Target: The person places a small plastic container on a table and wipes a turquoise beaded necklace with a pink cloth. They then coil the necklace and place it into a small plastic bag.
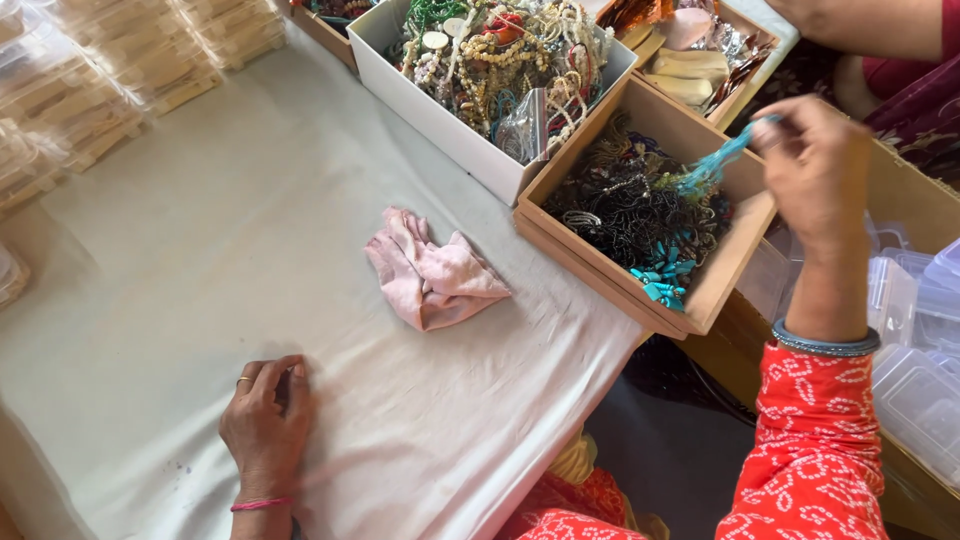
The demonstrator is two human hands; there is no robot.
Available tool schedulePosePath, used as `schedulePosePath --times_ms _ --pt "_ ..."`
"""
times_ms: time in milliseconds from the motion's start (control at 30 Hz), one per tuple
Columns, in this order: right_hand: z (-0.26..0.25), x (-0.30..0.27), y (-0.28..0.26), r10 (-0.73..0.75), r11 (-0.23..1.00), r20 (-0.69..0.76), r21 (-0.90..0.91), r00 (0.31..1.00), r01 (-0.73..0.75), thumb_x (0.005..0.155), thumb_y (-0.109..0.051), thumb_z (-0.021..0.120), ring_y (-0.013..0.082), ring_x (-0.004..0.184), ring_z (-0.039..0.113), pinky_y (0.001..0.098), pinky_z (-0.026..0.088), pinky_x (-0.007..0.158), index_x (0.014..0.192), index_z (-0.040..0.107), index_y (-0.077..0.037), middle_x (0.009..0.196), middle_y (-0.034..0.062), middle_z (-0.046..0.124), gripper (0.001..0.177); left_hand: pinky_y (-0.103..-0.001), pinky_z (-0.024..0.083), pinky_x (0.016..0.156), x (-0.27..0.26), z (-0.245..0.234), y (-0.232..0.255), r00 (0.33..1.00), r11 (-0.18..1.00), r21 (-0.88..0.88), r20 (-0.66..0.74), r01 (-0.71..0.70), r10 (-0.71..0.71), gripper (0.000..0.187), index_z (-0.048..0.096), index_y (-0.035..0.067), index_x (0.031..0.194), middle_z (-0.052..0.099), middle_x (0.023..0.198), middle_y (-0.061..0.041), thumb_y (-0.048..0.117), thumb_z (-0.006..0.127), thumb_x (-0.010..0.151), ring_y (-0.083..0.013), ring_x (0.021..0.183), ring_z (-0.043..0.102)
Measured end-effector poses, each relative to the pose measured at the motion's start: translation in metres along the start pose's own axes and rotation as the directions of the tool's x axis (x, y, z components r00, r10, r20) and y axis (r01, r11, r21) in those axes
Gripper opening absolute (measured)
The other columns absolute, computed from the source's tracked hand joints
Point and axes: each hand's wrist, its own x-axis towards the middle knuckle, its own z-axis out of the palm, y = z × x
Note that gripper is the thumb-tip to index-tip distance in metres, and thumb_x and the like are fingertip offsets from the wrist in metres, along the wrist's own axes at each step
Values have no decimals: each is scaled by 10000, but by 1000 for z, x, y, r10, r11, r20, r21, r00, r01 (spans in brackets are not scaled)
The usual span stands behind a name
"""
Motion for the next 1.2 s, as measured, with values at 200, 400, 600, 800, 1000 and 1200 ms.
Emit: schedulePosePath --times_ms 200,400,600,800,1000,1200 --pt "-10 17 3 44 945 -174 328 984 16 1155 32 599 84 816 586 212 478 758 1140 612 56 999 79 682 31 -314 535 668 0 0 0 1000 1000 -15 10 16 -16 89 760 131 992 706 968 1 189 692 988 -159 704 684" --pt "-26 23 -20 110 868 -231 496 967 20 1213 -85 539 86 874 635 219 513 789 1272 618 -2 1079 57 695 129 -326 531 671 0 -2 3 1000 1000 -22 -12 -2 2 87 761 128 1001 705 972 -9 172 690 979 -176 713 686" --pt "-34 37 -8 138 809 -180 588 974 -6 1232 -171 543 130 927 675 240 516 810 1226 673 -1 1108 90 742 214 -334 526 658 1 -2 3 1000 999 -36 -11 -11 11 79 752 122 989 705 965 -12 170 691 975 -180 709 689" --pt "-37 21 -147 -7 699 -16 715 1000 16 1218 -64 606 149 854 678 243 552 788 1210 596 2 1031 122 706 67 -365 525 650 1 -2 2 997 998 -35 -53 -56 54 81 757 117 981 699 948 -40 163 696 954 -222 689 671" --pt "-5 -21 -271 -100 615 127 788 987 -39 1050 36 641 151 917 726 264 609 855 1131 627 39 1001 125 718 82 -387 535 654 1 1 -1 994 994 -61 -71 -87 82 89 756 125 924 688 895 -51 170 688 960 -252 700 672" --pt "101 -24 -296 -358 251 230 957 905 -144 1071 46 653 116 820 704 238 593 753 1181 654 50 933 111 724 110 -339 534 644 3 18 -27 990 976 -218 -141 -14 -17 166 752 82 1061 695 984 -61 190 637 1009 -205 696 661"
